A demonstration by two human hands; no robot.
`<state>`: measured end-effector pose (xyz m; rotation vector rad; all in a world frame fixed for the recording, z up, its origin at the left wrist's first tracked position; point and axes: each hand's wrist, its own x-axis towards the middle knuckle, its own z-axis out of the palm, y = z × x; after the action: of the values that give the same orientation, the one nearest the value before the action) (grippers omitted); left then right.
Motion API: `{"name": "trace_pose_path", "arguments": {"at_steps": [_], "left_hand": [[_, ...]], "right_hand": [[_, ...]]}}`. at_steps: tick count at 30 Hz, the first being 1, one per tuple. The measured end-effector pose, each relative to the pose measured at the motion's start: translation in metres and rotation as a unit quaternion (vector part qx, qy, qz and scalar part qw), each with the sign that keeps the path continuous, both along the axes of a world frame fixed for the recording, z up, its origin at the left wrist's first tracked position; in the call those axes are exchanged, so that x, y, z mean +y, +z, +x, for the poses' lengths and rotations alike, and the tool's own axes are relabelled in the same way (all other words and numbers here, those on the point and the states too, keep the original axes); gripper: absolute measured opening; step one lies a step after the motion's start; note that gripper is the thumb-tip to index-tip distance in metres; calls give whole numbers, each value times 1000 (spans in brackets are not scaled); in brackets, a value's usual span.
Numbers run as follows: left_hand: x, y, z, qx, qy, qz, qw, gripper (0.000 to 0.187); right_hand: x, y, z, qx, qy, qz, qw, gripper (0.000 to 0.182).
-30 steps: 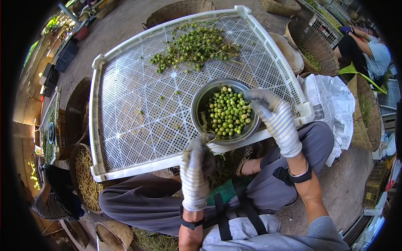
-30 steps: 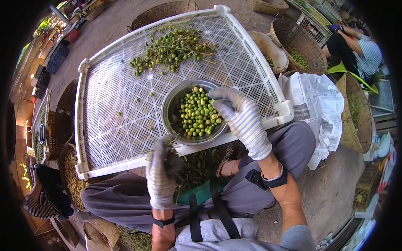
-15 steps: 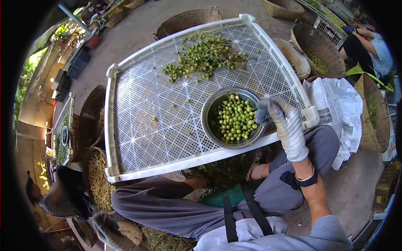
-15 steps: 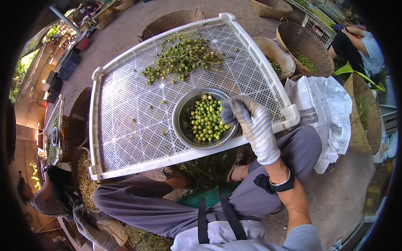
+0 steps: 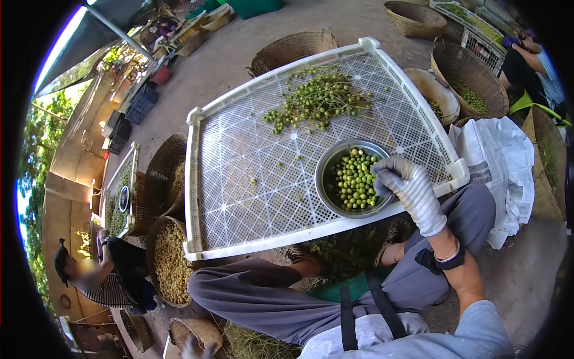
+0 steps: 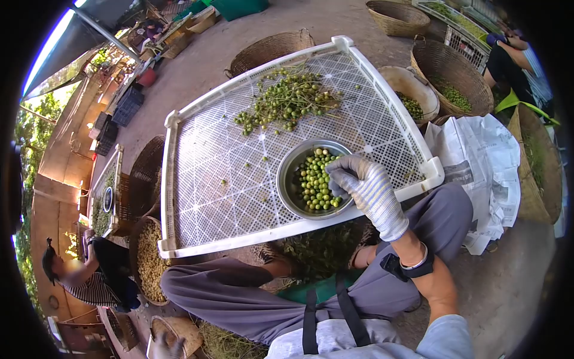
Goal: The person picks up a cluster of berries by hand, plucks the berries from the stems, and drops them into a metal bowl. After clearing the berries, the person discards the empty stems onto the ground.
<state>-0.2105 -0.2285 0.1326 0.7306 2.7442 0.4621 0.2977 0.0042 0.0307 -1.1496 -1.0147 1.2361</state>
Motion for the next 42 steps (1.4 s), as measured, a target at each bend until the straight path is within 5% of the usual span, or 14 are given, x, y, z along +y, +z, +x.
{"name": "trace_pose_path", "arguments": {"at_steps": [2, 3, 6, 11, 17, 19, 23, 24, 25, 27, 31, 34, 37, 42], "left_hand": [[43, 22, 9, -57, 14, 58, 997, 18], [67, 23, 17, 155, -393, 110, 900, 32], [166, 61, 77, 113, -449, 165, 871, 29], [311, 58, 154, -147, -537, 193, 808, 26], [462, -54, 194, -254, -512, 133, 809, 44], [512, -123, 192, -311, -542, 188, 757, 54], [576, -238, 195, 39, -579, 232, 781, 70], [587, -255, 193, 50, -568, 128, 811, 76], [555, -234, 215, 201, -579, 166, 772, 72], [537, -218, 230, 261, -523, 122, 802, 62], [571, -264, 164, 16, -500, 200, 842, 29], [500, -175, 185, -284, -392, 234, 843, 24], [460, -141, 166, -511, -311, 258, 759, 23], [390, -100, 158, -585, -299, 263, 706, 22]], "right_hand": [[-1, 1, 1, 0, 9, -1, 1000, 19], [-2, 4, 0, 3, 6, 4, 1000, 19], [-10, 8, 1, -20, 12, 34, 999, 48], [-19, 14, 12, -2, 2, 55, 998, 59], [-22, 12, 24, -49, 69, 22, 996, 26], [-24, 13, 23, -59, 88, 33, 994, 12], [-26, 17, 22, -82, 113, 27, 990, 8], [-26, 17, 22, -98, 116, 29, 988, 14], [-26, 16, 21, -113, 120, 31, 986, 21], [-24, 14, 21, -110, 124, 31, 986, 20], [-21, 16, 19, -119, 126, 12, 985, 14], [-21, 13, 16, -108, 131, 0, 985, 11], [-18, 15, 12, -115, 140, -3, 983, 11], [-15, 7, 0, -150, 120, 17, 981, 11]]}}
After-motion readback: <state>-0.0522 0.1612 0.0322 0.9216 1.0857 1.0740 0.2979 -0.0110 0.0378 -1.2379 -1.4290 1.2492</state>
